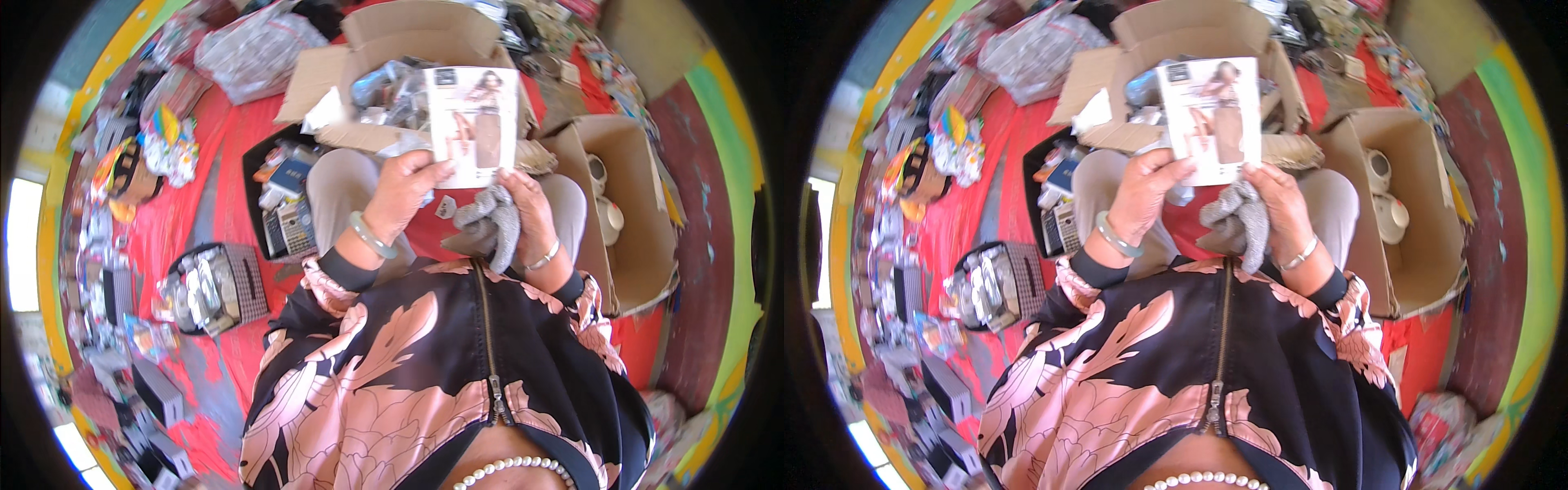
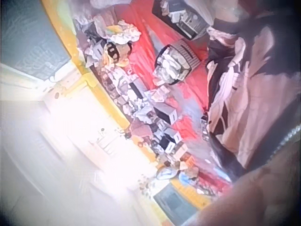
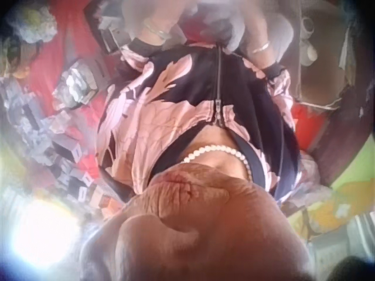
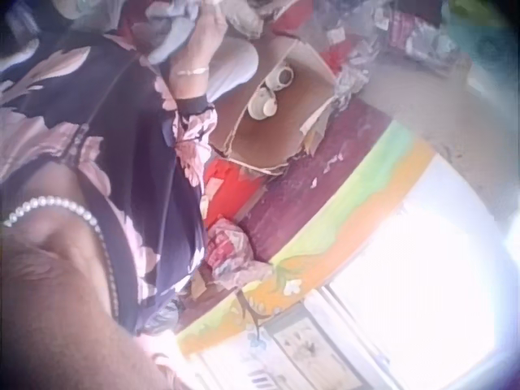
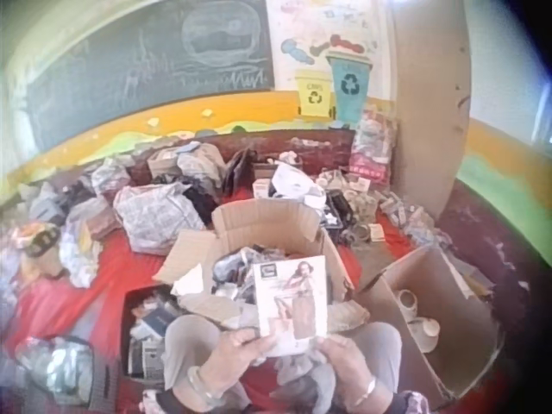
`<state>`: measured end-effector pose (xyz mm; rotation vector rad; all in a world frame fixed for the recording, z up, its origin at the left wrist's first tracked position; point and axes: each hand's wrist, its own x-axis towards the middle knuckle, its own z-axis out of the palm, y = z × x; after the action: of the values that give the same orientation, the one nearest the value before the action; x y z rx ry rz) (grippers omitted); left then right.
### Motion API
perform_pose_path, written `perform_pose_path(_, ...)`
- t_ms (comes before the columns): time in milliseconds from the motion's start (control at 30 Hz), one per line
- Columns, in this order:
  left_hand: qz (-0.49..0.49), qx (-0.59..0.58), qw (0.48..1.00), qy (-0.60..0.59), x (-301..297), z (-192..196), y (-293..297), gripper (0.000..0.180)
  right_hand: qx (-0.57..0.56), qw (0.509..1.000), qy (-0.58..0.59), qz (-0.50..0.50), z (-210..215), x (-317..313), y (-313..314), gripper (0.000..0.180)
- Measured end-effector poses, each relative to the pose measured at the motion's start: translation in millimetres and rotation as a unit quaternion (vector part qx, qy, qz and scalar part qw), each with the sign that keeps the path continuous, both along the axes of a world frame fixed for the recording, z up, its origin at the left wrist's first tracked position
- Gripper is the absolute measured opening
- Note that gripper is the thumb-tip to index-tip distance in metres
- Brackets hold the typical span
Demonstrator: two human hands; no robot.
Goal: The person cleans various items, including a remote control and a packaged item, using a cloth while sitting on the floor among several cardboard boxes.
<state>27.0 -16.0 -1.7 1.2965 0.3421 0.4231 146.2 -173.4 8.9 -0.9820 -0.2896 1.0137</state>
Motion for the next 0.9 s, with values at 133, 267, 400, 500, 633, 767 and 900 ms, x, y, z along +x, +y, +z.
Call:
perform_pose_path(133, 0.009, 0.082, 0.996, -0.017, -7, -3, 2, 0.022, -0.047, 0.998, -0.033, 0.003, 9, -11, 9, 0.018)
perform_pose_path(267, 0.036, 0.094, 0.995, -0.020, -28, 8, 2, 0.022, -0.029, 0.999, -0.024, 0.002, -2, -19, 18, 0.014)
perform_pose_path(400, 0.053, 0.127, 0.990, -0.013, -34, -11, 8, 0.024, 0.003, 1.000, -0.008, 0.015, 0, -29, 30, 0.014)
perform_pose_path(500, 0.053, 0.102, 0.993, 0.036, -43, -3, 5, 0.022, -0.044, 0.999, -0.022, 0.017, -6, -29, 35, 0.018)
perform_pose_path(633, 0.249, -0.012, 0.967, -0.059, -52, -11, 54, 0.021, -0.035, 0.998, -0.027, 0.040, 0, -30, 35, 0.024)
perform_pose_path(767, 0.443, -0.078, 0.887, -0.104, -110, -36, 133, 0.022, -0.065, 0.997, -0.023, 0.035, -10, -12, 16, 0.024)
perform_pose_path(900, 0.563, -0.045, 0.825, -0.003, -211, -107, 170, 0.022, -0.087, 0.996, -0.011, 0.014, -25, -2, 6, 0.024)
